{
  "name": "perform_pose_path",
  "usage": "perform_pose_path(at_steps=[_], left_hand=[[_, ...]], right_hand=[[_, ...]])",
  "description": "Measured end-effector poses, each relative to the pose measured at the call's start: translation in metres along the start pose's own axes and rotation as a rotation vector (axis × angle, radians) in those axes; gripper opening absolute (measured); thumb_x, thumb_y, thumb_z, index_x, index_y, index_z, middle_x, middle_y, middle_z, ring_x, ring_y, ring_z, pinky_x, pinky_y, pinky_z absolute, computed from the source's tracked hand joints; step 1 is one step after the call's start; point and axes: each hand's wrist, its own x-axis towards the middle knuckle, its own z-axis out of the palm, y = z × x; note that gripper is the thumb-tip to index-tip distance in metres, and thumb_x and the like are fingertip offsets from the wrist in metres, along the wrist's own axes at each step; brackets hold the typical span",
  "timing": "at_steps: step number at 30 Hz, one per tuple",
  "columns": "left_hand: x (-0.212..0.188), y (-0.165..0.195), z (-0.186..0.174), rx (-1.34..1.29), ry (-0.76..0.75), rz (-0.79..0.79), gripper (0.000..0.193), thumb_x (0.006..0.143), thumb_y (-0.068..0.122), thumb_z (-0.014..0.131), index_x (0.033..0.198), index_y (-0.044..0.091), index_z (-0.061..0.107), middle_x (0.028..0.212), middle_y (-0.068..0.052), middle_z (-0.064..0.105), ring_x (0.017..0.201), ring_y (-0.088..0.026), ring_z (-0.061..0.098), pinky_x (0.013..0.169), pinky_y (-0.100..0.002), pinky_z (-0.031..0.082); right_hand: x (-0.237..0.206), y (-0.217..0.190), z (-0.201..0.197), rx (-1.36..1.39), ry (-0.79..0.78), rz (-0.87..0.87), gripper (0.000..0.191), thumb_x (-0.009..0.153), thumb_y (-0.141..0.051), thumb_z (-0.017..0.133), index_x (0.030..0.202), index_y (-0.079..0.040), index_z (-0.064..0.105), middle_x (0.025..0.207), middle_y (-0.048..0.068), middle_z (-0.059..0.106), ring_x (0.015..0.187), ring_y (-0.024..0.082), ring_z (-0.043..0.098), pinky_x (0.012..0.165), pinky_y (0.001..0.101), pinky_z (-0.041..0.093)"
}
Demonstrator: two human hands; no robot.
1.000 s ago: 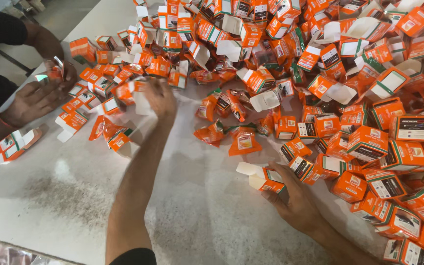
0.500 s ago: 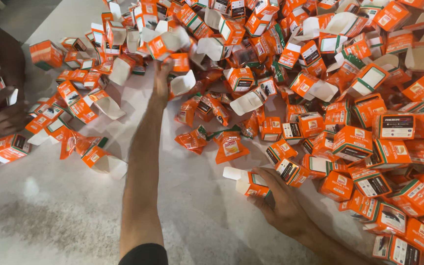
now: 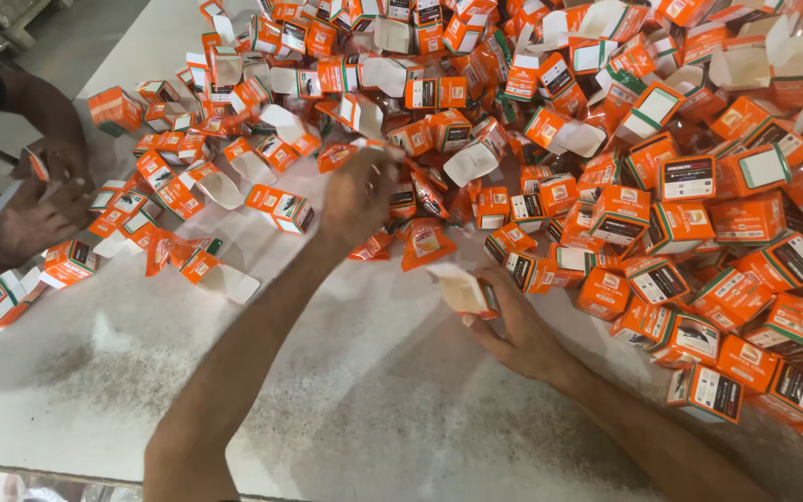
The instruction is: The person picks up small orange cardboard boxes from a large pile on the table, opens and folds them, places a small plastic-wrapped item inside, and sets the closed box back onto the table with the finished boxes. The person repeats this packing cycle continuously throughout the clip.
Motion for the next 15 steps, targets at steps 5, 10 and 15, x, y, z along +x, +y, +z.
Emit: perform_pose_path(at_steps=[5,10,15], left_hand=[[-0.064,0.034,0.05,0.272,-0.23,0.241,0.045,0.081,0.025,0.08,0.121,0.014,0.064,0.103,-0.013,0.065,0.09,-0.034,0.068,0.069,-0.048,0.056],[-0.086,0.029,0.065,0.305,-0.243,0.291,0.051,0.074,0.031,0.086,0.116,0.016,0.061,0.107,-0.011,0.061,0.097,-0.033,0.067,0.072,-0.047,0.056],[-0.11,0.061,0.04,0.192,-0.274,0.114,0.037,0.082,0.015,0.082,0.114,0.016,0.063,0.108,-0.008,0.065,0.095,-0.029,0.07,0.077,-0.042,0.059]], right_hand=[[-0.021,-0.012,-0.001,0.067,-0.033,0.084,0.062,0.093,-0.031,0.072,0.138,-0.001,0.042,0.125,0.017,0.063,0.12,0.032,0.063,0.101,0.0423,0.048],[-0.038,-0.025,-0.008,-0.062,-0.043,0.023,0.052,0.09,-0.029,0.074,0.129,-0.001,0.054,0.123,0.018,0.066,0.115,0.034,0.066,0.098,0.042,0.051],[-0.045,-0.036,-0.014,0.003,0.134,-0.123,0.056,0.086,-0.02,0.081,0.133,0.001,0.057,0.124,0.018,0.067,0.116,0.034,0.065,0.097,0.042,0.051]])
